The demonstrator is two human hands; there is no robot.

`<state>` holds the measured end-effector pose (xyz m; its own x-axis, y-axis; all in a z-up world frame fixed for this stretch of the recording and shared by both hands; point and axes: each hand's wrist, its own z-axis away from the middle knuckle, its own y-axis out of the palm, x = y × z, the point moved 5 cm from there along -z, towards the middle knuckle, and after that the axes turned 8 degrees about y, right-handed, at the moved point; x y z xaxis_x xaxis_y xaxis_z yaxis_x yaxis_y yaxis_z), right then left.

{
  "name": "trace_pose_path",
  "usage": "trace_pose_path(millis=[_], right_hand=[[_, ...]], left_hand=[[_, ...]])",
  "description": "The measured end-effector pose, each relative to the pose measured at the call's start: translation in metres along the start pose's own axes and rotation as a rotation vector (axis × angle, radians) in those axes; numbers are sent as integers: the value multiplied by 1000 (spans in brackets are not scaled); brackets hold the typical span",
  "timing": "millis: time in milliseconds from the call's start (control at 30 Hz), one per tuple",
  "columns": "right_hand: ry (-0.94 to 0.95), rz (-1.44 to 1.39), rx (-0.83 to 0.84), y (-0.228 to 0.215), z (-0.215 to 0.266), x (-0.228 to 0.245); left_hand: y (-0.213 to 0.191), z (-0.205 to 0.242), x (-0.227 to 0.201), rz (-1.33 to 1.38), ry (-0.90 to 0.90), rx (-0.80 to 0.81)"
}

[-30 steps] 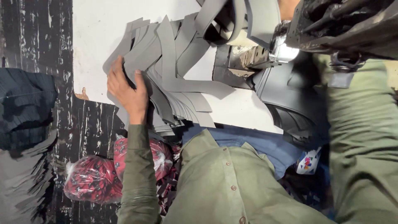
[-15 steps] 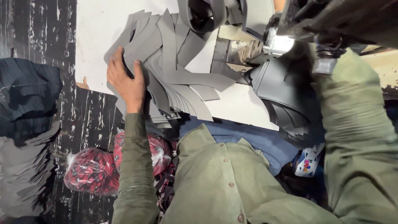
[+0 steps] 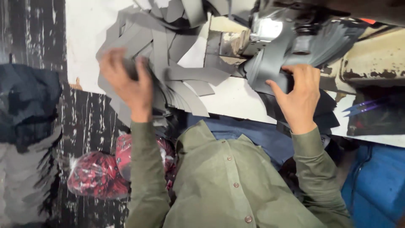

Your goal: Assembling various shoe components using a sewing machine.

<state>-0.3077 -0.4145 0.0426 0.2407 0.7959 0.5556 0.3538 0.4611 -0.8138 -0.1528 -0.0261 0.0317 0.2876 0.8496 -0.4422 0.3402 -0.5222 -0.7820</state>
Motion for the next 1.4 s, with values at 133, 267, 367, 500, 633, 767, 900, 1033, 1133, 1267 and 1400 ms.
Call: trace_pose_path(millis=[133,267,367,500,633,767,900,1033,1133,1267,1400], right_hand=[[15,45,-17,-2,-11,-2],[34,-113,21,-2,-14,-27],[112,-333,30,-5,-5,-42],[293,-624,5,-8,20,-54],[504,-809,101,0,29,-33],[558,-890,205,8,33,-3],[522,-808,384,22,26,49],[212,-695,395,22,10,113],[201,-744,494,19,2,132],[98,-514,537,1,-4,118],[-45,-422,801,-4,5,108]], left_hand=[[46,7,-38,-170,148,209],[44,21,-38,-106,208,235],[26,26,-25,-8,253,282],[11,22,-6,66,210,254],[-23,2,10,-34,143,200],[-79,-13,9,577,-203,22],[-86,-5,-26,1344,-130,32],[-28,31,-90,1176,-269,244],[-2,38,-122,1228,-271,296],[19,25,-138,1260,-382,534],[26,-3,-172,1509,-406,819]])
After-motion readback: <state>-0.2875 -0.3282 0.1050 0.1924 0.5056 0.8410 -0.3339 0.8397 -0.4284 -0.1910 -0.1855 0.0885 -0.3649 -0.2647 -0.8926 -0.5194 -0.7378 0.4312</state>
